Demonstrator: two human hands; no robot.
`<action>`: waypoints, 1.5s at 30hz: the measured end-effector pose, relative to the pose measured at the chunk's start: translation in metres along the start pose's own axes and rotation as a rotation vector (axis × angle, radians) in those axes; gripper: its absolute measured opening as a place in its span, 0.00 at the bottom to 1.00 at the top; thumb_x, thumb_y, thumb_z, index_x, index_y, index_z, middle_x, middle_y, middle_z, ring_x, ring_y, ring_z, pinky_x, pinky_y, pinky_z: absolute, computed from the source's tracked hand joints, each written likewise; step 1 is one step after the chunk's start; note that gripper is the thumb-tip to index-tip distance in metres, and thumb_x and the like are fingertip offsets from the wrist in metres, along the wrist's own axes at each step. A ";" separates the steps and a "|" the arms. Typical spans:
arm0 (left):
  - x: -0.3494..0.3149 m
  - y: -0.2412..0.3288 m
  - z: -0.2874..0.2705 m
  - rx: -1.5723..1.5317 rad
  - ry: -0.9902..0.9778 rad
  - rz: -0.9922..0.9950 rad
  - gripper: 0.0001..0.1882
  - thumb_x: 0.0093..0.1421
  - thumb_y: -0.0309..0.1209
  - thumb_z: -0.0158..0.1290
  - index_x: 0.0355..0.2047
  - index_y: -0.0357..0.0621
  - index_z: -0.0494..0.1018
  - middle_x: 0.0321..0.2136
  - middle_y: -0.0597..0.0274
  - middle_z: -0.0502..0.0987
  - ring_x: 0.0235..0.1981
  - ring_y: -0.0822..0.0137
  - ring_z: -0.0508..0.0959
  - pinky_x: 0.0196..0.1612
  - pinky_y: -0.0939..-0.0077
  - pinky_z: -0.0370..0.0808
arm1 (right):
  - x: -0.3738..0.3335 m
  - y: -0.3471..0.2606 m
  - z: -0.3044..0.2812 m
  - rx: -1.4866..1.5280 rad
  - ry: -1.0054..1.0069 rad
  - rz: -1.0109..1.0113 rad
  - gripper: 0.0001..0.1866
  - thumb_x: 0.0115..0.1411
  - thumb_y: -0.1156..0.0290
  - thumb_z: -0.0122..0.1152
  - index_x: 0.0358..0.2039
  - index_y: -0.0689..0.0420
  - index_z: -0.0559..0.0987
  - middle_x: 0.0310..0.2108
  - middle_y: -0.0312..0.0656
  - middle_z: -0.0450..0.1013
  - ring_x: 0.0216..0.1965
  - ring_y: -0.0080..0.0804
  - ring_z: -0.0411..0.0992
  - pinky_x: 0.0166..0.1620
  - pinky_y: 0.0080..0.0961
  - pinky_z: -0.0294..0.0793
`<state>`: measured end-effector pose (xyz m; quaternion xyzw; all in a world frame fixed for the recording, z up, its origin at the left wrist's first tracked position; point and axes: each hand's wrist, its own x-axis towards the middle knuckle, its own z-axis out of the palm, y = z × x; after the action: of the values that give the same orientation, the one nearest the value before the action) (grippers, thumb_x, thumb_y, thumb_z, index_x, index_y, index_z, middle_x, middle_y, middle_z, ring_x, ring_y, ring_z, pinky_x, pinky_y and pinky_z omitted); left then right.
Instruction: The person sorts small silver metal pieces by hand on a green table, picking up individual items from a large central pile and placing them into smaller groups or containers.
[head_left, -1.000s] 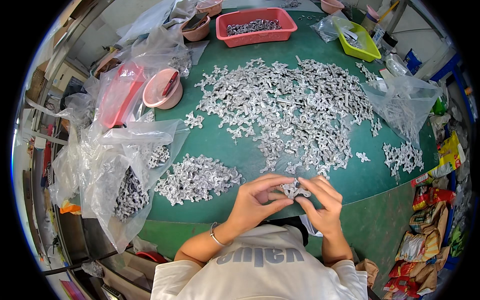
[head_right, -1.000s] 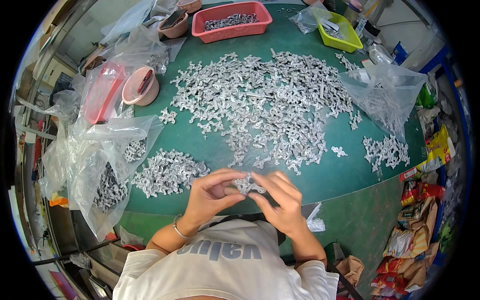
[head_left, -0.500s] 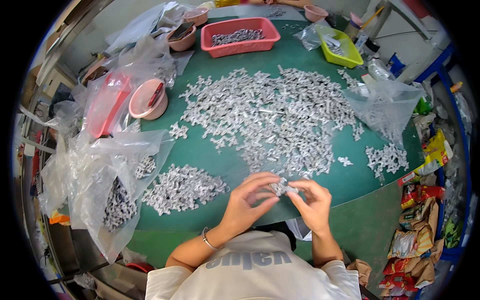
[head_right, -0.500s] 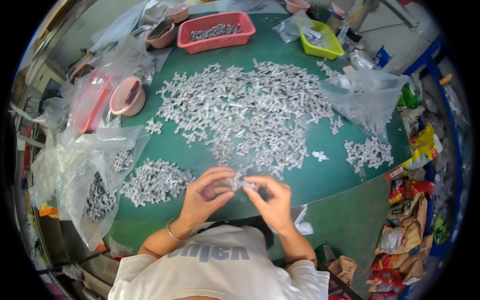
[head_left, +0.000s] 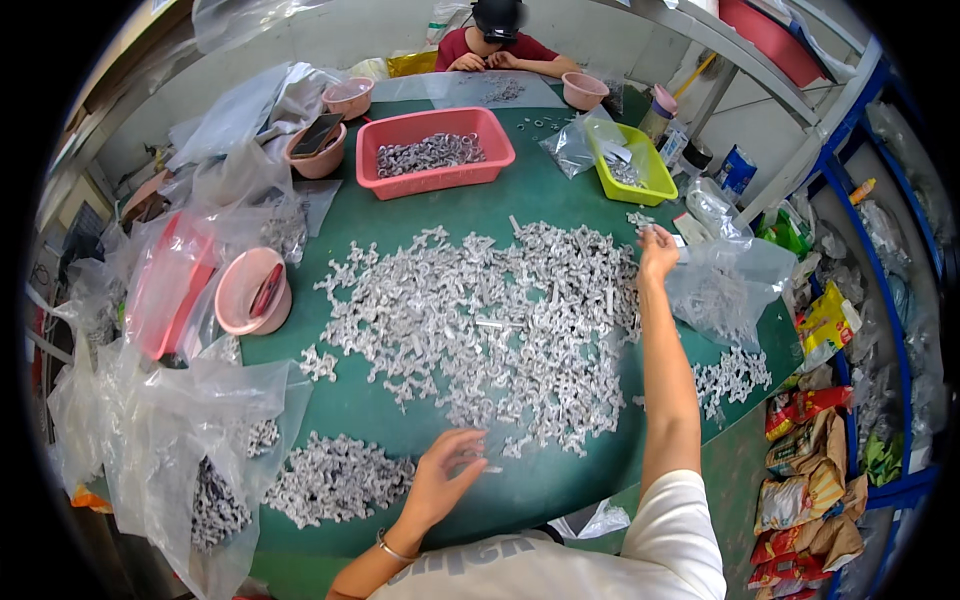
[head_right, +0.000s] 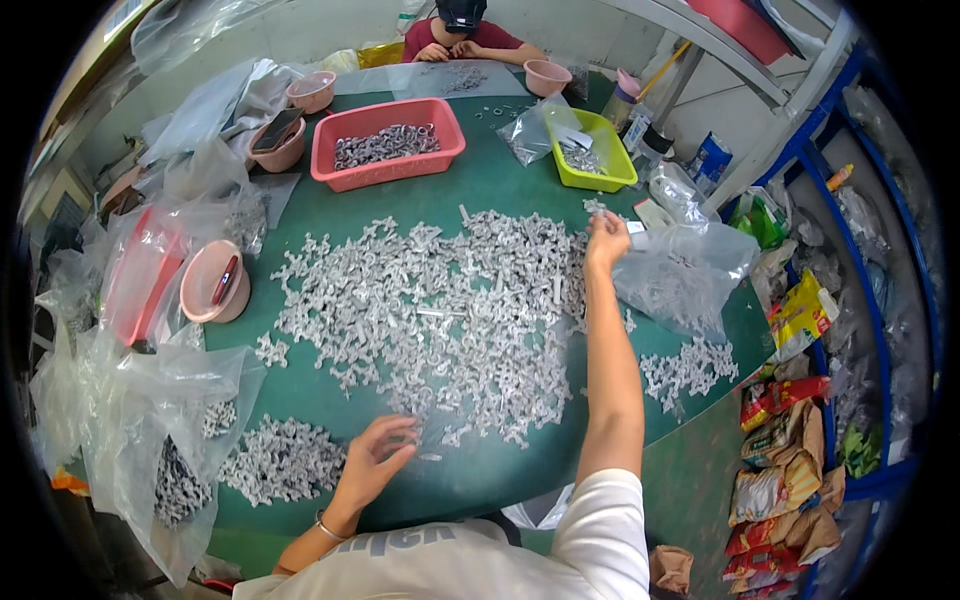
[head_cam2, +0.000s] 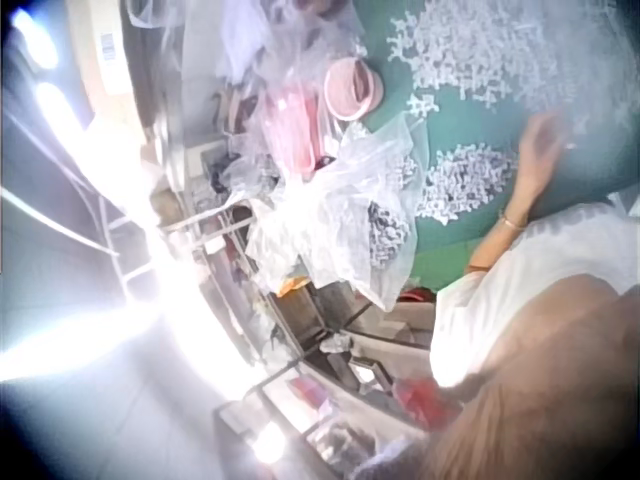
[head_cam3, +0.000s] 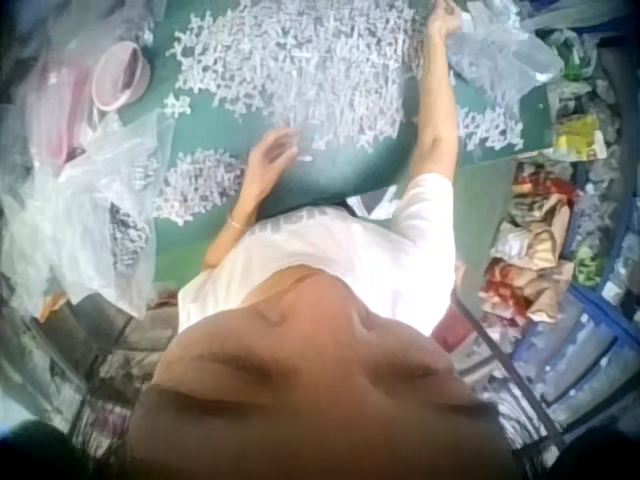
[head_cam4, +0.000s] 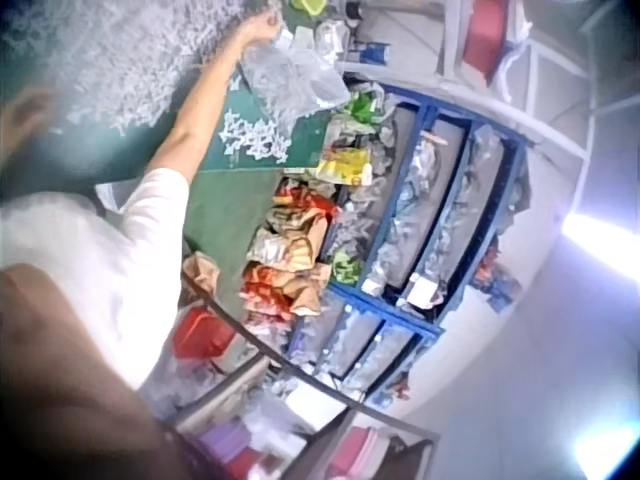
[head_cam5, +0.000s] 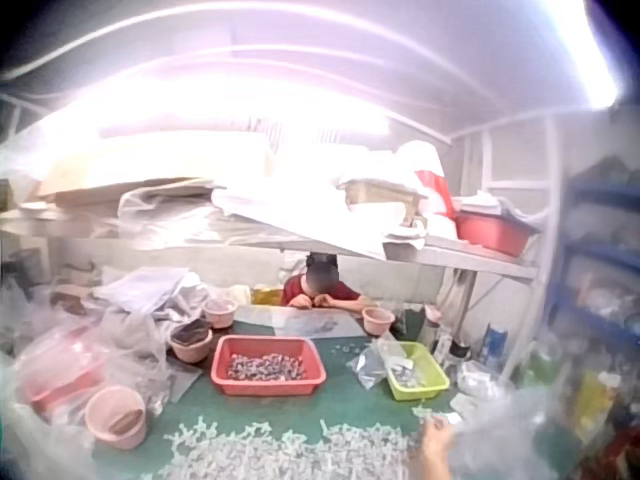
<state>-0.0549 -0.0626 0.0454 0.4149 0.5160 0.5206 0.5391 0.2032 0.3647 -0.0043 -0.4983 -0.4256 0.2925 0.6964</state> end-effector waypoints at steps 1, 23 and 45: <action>0.003 0.001 -0.001 -0.001 -0.004 0.000 0.19 0.53 0.16 0.51 0.46 0.38 0.68 0.47 0.59 0.67 0.44 0.70 0.71 0.45 0.77 0.71 | 0.031 0.017 -0.014 -0.197 0.112 -0.089 0.10 0.52 0.75 0.60 0.35 0.65 0.75 0.26 0.43 0.75 0.25 0.25 0.72 0.29 0.22 0.73; -0.021 -0.012 0.028 0.178 -0.184 0.002 0.17 0.54 0.19 0.52 0.46 0.38 0.69 0.44 0.59 0.69 0.42 0.70 0.71 0.45 0.78 0.70 | -0.244 -0.140 -0.127 -1.044 -0.835 -0.384 0.14 0.45 0.68 0.65 0.31 0.63 0.77 0.33 0.46 0.70 0.38 0.44 0.66 0.42 0.35 0.64; -0.032 0.013 0.045 -0.012 -0.049 -0.006 0.20 0.56 0.19 0.50 0.50 0.35 0.65 0.43 0.58 0.70 0.42 0.71 0.72 0.46 0.79 0.70 | -0.292 -0.169 -0.120 0.237 -0.693 0.652 0.08 0.57 0.75 0.56 0.36 0.66 0.75 0.26 0.41 0.75 0.23 0.19 0.69 0.29 0.16 0.68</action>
<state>-0.0096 -0.0891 0.0682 0.4228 0.5008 0.5118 0.5555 0.1702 0.0124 0.0506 -0.3965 -0.4178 0.6903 0.4379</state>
